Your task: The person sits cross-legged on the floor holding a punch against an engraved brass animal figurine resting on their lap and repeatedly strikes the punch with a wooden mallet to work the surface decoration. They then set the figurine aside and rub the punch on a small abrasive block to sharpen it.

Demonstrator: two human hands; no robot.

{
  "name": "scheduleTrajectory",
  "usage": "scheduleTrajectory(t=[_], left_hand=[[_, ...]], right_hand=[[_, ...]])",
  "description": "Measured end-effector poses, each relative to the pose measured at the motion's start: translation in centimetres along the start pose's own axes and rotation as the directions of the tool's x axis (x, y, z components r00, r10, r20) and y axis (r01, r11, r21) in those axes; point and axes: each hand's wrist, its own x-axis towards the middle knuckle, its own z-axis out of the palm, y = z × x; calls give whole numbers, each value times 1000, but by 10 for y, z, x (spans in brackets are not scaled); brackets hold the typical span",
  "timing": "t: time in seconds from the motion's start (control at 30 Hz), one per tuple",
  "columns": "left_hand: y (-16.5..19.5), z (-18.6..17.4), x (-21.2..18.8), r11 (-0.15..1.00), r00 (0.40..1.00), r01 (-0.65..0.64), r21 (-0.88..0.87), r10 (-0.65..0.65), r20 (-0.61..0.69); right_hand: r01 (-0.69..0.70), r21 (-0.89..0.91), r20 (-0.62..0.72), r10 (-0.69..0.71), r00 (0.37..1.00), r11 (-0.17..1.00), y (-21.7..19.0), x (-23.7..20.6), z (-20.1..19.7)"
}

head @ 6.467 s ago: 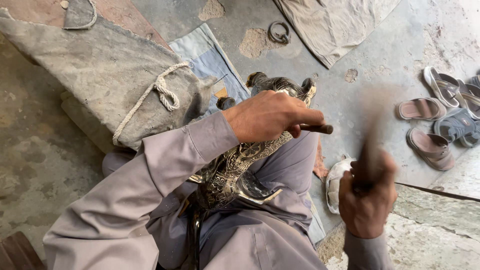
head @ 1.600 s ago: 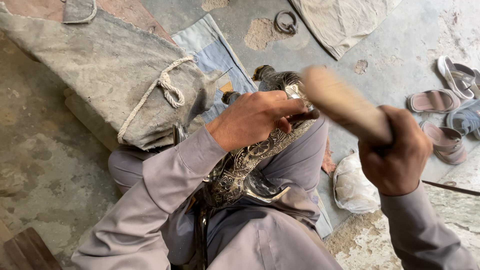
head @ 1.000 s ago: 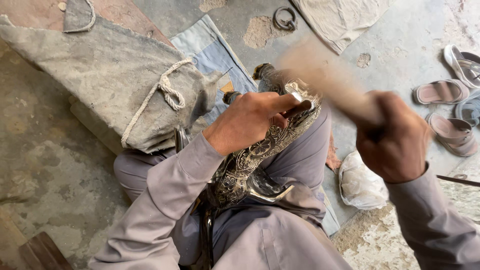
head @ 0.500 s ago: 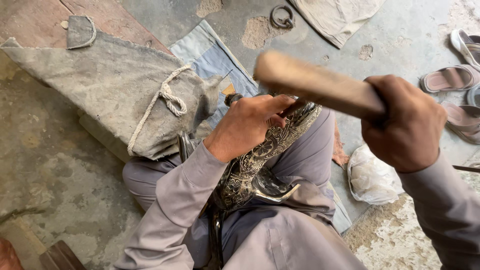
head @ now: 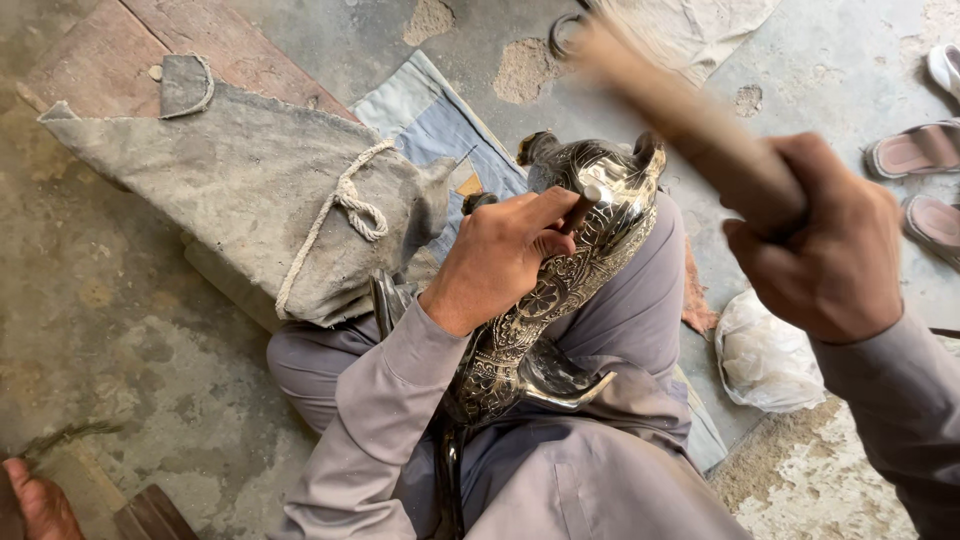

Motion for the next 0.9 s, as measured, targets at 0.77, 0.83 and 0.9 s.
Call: scheduleTrajectory(t=[0.77, 0.83, 0.9], left_hand=[[0, 0, -10, 990, 1000, -6, 139, 5, 11], [1, 0, -9, 988, 1000, -16, 156, 16, 0], [3, -1, -11, 983, 999, 45, 180, -46, 0]], right_hand=[[-174, 164, 102, 159, 982, 971, 6, -1, 6], [39, -206, 26, -35, 999, 978, 5, 4, 4], [52, -142, 3, -52, 999, 989, 3, 4, 2]])
